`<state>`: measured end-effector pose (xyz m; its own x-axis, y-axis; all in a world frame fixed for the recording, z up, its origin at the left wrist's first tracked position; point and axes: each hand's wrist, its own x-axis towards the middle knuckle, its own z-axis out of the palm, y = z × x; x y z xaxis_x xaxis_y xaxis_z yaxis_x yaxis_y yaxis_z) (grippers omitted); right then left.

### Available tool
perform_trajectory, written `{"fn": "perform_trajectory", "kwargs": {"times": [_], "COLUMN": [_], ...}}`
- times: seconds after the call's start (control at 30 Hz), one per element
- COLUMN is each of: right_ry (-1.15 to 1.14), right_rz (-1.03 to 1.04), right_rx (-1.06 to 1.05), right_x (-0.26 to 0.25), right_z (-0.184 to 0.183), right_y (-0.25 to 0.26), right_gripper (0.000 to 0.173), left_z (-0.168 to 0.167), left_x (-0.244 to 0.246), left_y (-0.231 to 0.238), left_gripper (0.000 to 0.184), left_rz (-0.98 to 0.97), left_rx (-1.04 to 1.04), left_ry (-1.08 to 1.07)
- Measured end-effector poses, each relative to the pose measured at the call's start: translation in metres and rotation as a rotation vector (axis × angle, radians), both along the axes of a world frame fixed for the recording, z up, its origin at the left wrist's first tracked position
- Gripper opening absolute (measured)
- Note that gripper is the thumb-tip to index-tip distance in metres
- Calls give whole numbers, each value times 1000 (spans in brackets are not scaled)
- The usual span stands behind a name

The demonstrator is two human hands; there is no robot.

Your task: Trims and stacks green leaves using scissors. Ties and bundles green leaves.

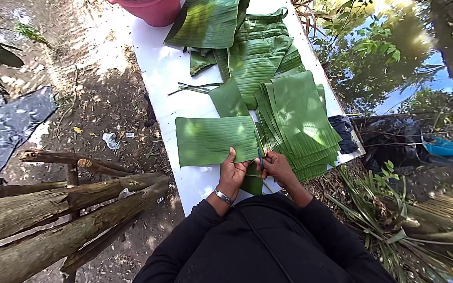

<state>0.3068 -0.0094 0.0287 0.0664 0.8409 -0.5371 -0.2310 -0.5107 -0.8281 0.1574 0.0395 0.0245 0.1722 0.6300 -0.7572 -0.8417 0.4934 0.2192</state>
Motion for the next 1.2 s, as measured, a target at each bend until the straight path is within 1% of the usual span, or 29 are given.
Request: {"fn": "perform_trajectory", "kwargs": {"times": [0.1,0.17,0.2,0.27,0.37,0.43,0.6,0.9,1.03,1.2], "right_ry": [-9,-14,-14,-15,-26,-27,-32,-35,-35,-76], "right_rz": [17,26,31,42,39,30,0,-26,-28,0], "right_rx": [-75,-96,-102,-101,-76,-62,-37,10,-32,-100], "right_x": [1,2,3,4,4,4,3,-1,-3,1], "right_z": [4,3,3,1,0,0,-3,-5,-1,-1], "right_y": [5,7,8,8,9,9,8,6,7,16], "right_gripper": [29,39,42,40,28,24,23,16,19,38], "left_z": [-1,0,0,0,-2,-2,-1,-1,-1,-1], "left_x": [-1,-1,-2,-2,-3,-2,-2,-3,-4,-6], "left_y": [-5,-7,-8,-9,-11,-12,-12,-12,-12,-16], "left_gripper": [27,28,28,28,28,28,28,30,29,29], "left_rz": [-17,-30,-35,-38,-45,-47,-39,-43,-36,-48], "left_rx": [-2,-3,-4,-10,-11,-9,-18,-25,-36,-36], "left_ry": [-5,-7,-8,-12,-15,-15,-20,5,7,-13]}}
